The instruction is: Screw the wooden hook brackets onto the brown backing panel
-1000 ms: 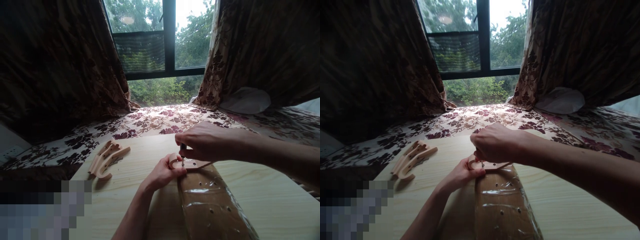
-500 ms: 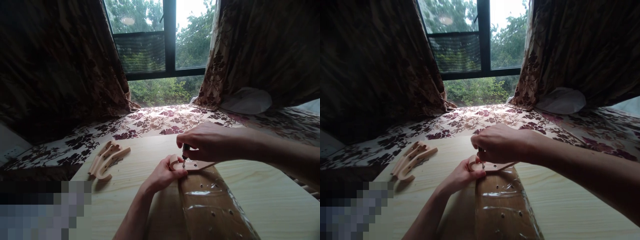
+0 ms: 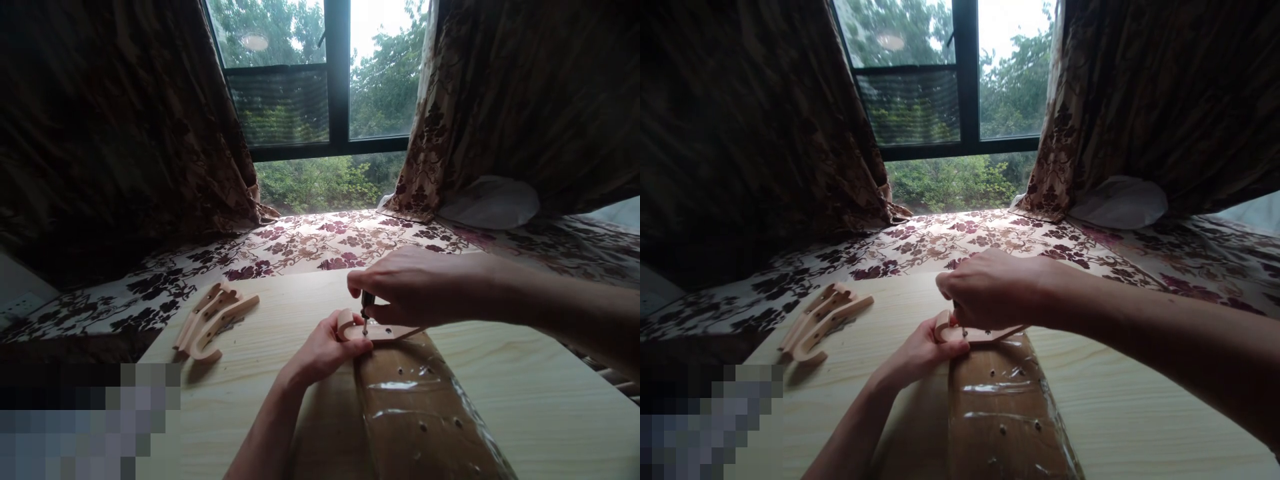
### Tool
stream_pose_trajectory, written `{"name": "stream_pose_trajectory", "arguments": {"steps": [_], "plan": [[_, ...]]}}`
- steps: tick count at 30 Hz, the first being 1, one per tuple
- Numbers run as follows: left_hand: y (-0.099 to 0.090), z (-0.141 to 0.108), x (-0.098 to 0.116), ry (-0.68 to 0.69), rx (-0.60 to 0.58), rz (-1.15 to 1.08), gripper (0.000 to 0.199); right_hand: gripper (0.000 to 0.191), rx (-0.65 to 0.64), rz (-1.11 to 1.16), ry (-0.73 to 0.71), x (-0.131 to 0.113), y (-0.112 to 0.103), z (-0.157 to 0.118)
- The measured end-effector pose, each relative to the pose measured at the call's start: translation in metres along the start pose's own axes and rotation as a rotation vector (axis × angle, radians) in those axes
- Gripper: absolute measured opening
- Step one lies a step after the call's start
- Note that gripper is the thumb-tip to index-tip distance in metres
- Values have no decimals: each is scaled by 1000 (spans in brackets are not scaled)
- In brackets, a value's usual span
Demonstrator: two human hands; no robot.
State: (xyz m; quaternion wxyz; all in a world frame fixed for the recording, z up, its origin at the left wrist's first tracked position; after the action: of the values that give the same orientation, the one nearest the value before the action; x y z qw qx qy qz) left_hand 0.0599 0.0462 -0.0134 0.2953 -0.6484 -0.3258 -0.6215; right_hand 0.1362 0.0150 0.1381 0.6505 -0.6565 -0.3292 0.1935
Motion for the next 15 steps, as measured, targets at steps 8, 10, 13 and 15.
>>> {"name": "stream_pose_trajectory", "arguments": {"steps": [8,10,13,15], "plan": [[0,1,0,10,5,-6,41,15,-8,3,53,-4,5,4],[0,1,-1,8,2,-8,40,20,36,-16,110,1,6,6],[-1,1,-2,5,1,-8,39,24,53,-20,108,5,4,6],[-2,1,-3,7,10,-1,36,21,51,10,33,3,2,5]]}}
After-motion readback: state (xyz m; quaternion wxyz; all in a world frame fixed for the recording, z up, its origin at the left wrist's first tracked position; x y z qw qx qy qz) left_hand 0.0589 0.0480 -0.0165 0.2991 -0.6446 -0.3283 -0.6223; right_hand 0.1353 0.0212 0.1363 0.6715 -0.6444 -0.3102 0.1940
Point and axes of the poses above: each hand's wrist, its own z-axis towards the middle knuckle, its own y-axis out of the palm, x = y × z, the point moved 7 cm from there along z, towards the middle knuckle
